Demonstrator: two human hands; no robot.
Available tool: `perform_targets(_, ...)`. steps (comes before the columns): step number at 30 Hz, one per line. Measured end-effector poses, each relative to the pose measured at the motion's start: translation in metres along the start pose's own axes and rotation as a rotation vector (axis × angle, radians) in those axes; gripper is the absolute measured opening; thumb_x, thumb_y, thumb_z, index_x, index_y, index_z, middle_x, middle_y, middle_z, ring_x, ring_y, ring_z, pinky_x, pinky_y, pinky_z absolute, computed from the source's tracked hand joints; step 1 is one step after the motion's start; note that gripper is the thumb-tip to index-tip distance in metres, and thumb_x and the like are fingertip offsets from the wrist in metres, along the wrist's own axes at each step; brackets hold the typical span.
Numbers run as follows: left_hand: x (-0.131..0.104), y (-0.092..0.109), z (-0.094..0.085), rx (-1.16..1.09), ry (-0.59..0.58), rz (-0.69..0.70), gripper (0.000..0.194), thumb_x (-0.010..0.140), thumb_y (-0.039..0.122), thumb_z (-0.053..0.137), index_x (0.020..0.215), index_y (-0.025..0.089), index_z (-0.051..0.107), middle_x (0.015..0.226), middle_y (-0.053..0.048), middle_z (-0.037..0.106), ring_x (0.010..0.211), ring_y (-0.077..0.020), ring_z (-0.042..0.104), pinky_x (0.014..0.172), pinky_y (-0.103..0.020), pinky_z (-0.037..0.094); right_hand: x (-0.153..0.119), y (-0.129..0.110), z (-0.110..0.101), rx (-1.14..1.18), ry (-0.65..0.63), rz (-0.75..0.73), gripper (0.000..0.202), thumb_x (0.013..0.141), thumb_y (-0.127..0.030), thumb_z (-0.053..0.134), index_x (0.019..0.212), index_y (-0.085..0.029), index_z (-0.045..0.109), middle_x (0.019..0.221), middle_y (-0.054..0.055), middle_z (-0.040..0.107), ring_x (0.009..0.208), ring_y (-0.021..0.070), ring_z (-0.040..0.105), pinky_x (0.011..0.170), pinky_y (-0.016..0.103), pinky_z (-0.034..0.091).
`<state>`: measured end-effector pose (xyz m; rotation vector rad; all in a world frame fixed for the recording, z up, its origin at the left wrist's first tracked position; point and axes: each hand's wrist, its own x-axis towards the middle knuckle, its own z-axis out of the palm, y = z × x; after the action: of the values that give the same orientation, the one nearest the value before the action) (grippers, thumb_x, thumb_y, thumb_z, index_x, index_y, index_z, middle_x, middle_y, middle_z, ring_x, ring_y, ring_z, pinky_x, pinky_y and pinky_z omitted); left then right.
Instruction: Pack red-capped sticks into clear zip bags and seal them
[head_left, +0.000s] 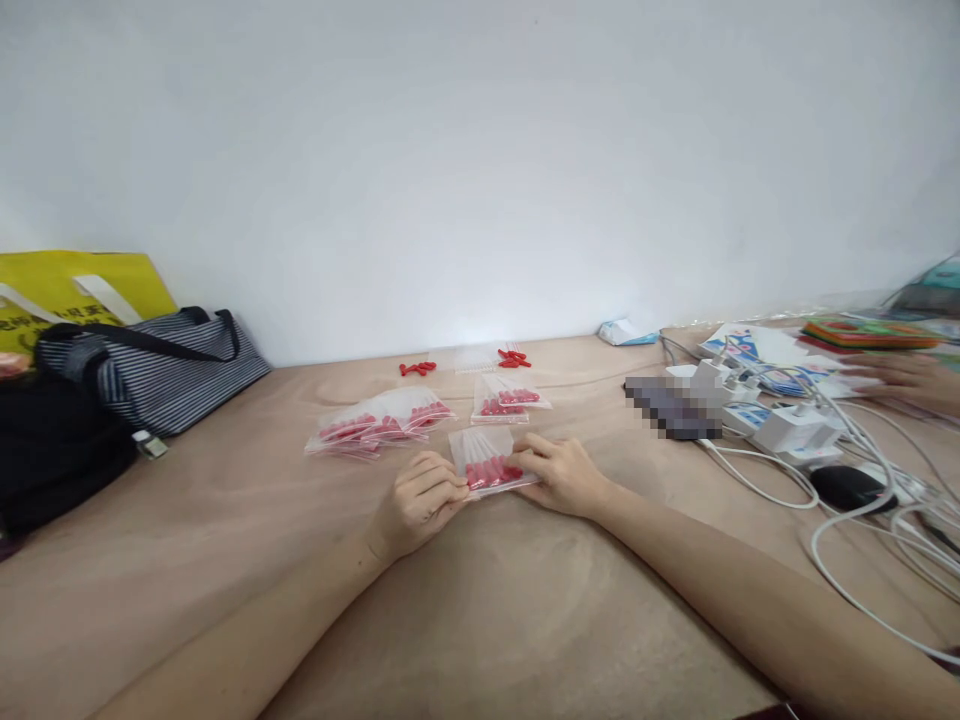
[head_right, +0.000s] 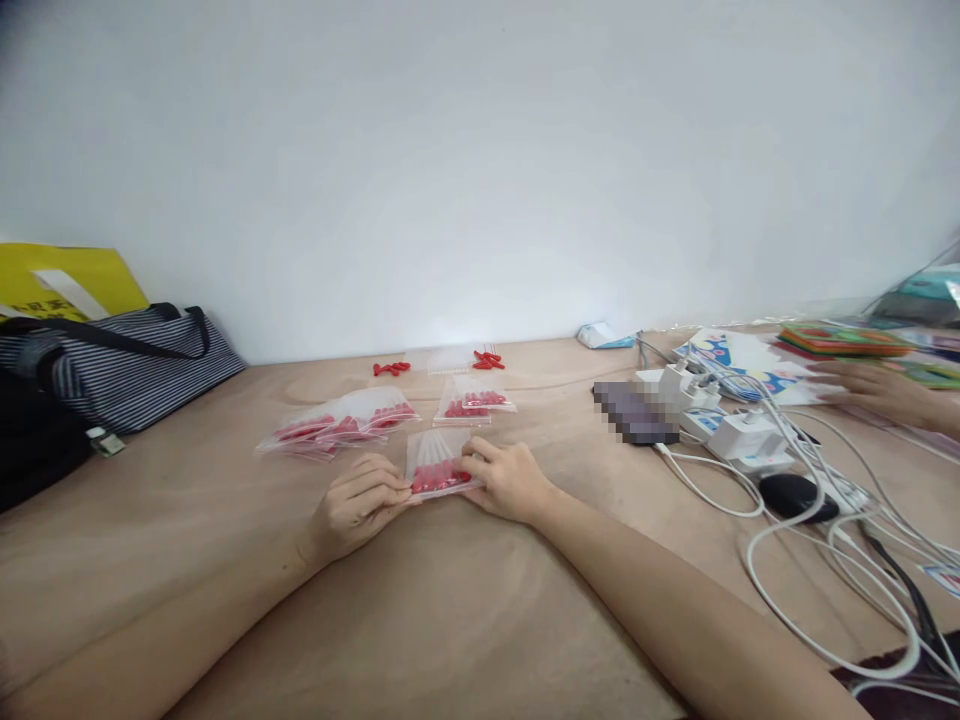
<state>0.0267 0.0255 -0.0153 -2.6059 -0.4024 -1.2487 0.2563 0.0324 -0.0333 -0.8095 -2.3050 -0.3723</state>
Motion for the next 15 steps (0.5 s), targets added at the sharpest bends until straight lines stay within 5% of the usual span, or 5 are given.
perform_targets(5,0.002,-0.002,-0.009,0.024,-0.090,-0.110,0.010,0.081,0.021,0.051,0.087,0.018,0.058,0.081,-0.004,0.066,0.079,-0.0171,0.058,0.075,-0.033,0.044,-0.001,-0.001,0.004,0.362,0.002,0.124,0.010,0.082,-0.017,0.041,0.075,-0.019,0.047,0.089,0.005,0.059,0.076,0.0125,0.057,0.062,0.023,0.042)
perform_targets(11,-0.009,-0.035,-0.011,0.551,-0.157,-0.447,0.024,0.081,0.028,0.046,0.100,0.018,0.058,0.100,-0.008,0.064,0.097,-0.0247,0.054,0.093,-0.047,0.029,0.005,0.003,-0.002,0.963,0.174,0.462,0.018,0.084,-0.035,0.044,0.072,-0.021,0.041,0.090,0.006,0.059,0.077,0.0152,0.060,0.065,0.031,0.050)
perform_targets(15,-0.007,-0.051,-0.009,0.731,-0.319,-0.533,0.032,0.080,0.031,0.044,0.103,0.014,0.058,0.108,-0.014,0.060,0.107,-0.0295,0.048,0.098,-0.053,0.019,0.010,0.025,-0.010,0.964,0.390,0.581,0.025,0.081,-0.042,0.048,0.071,-0.021,0.039,0.089,0.006,0.061,0.075,0.0147,0.061,0.068,0.033,0.050)
